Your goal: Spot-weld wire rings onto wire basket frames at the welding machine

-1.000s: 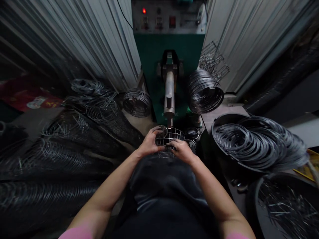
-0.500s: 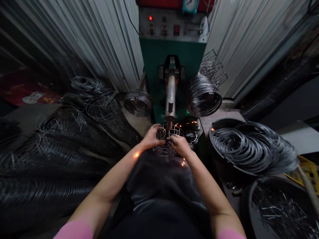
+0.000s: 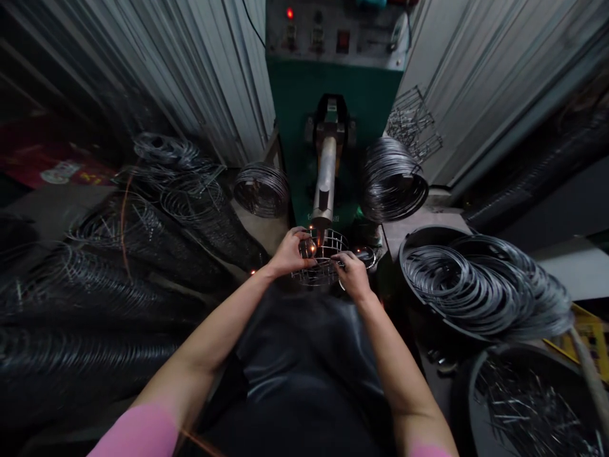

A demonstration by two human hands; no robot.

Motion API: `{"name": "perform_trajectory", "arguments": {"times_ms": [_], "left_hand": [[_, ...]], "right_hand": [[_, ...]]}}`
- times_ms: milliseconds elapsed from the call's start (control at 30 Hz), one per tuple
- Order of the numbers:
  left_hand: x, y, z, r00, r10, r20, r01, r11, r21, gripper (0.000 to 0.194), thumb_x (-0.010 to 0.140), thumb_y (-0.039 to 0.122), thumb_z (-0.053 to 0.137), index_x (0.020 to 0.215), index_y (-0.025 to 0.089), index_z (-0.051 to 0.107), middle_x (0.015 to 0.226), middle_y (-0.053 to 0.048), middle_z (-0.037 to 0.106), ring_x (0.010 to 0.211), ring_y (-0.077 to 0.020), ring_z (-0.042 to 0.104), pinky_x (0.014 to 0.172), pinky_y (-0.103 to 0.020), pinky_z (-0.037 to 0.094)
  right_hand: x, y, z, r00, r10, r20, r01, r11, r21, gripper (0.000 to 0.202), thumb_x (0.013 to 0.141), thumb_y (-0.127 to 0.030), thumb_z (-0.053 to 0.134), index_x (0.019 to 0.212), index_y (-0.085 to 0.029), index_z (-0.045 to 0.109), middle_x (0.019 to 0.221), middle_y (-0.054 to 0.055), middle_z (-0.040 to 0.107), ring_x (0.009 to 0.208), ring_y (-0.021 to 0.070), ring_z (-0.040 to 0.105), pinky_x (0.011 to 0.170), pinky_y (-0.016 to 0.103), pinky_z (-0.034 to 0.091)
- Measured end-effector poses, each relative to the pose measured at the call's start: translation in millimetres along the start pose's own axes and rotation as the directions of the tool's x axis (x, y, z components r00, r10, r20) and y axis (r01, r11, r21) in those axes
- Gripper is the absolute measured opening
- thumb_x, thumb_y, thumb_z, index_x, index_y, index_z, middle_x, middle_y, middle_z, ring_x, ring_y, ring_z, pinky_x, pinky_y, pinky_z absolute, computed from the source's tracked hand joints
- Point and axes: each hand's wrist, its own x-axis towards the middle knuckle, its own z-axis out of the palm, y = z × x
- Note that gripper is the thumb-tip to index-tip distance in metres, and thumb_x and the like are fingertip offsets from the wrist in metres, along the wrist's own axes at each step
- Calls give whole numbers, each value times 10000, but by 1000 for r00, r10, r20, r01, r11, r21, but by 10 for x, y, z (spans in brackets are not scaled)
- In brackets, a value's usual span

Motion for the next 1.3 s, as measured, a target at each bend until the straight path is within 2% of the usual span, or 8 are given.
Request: {"name": "perform_trajectory", "arguments": {"times_ms": [267,567,733,867,1033,1133,1233,1300], "left_hand": [[265,-59,-57,998,-58,37,57,998,34,648,438,279,803,1020,134,557,1164,-110,460,1134,-277,457,1013,-402,366],[299,-123,-79,995,-62,72,57,996,63,630,477,323,780,1030,142,539,1122,-92,473,1086,-257,480,958,-375,408],[308,-78,-112,995,-72,75,60,987,146,594,494,328,770,1018,180,533,1143,-77,475,1093,-266,478,938,-391,418],[342,-35,-144,991,-67,119,50,988,145,591,497,316,769,1014,179,518,1179,-84,455,1124,-268,462,953,-395,406],[382,-60,-158,988,-44,150,26,992,121,599,492,296,774,1013,172,505,1187,-85,448,1136,-263,457,968,-390,393],[417,-103,-141,985,-22,173,4,995,99,595,484,295,780,1002,177,511,1162,-75,463,1125,-255,465,965,-387,394],[466,-134,-133,981,-3,196,-11,997,71,607,486,297,787,1014,169,518,1155,-80,478,1104,-249,485,958,-382,403],[478,-155,-163,979,14,202,-26,998,57,614,498,322,789,1030,158,531,1177,-100,484,1117,-259,485,977,-391,390]], "right_hand": [[265,52,78,1000,13,-26,-13,1000,-4,124,817,-218,529,823,-201,652,849,60,636,768,192,613,704,297,485],[308,13,84,999,31,8,-31,999,-25,132,808,-212,529,827,-213,660,869,57,644,774,193,613,695,292,477],[194,33,96,978,164,-126,-154,984,85,201,776,-337,591,911,-194,632,880,67,641,806,207,602,742,328,478],[-247,157,64,860,454,-234,-384,877,289,308,787,-396,519,979,-162,571,889,86,645,815,211,600,753,356,483],[-1083,291,157,777,603,-183,-509,772,381,307,751,-384,505,967,-171,550,896,88,650,869,227,606,833,409,462],[-1432,347,243,676,711,-194,-571,672,472,237,697,-352,579,869,-193,548,774,49,644,760,212,614,731,377,504],[-1549,437,244,486,861,-147,-467,398,789,196,667,-275,632,820,-214,527,737,4,629,604,147,585,511,263,503],[-1538,514,178,403,914,-36,-354,192,915,181,647,-209,646,767,-213,510,671,-19,601,493,110,537,386,204,439]]}}
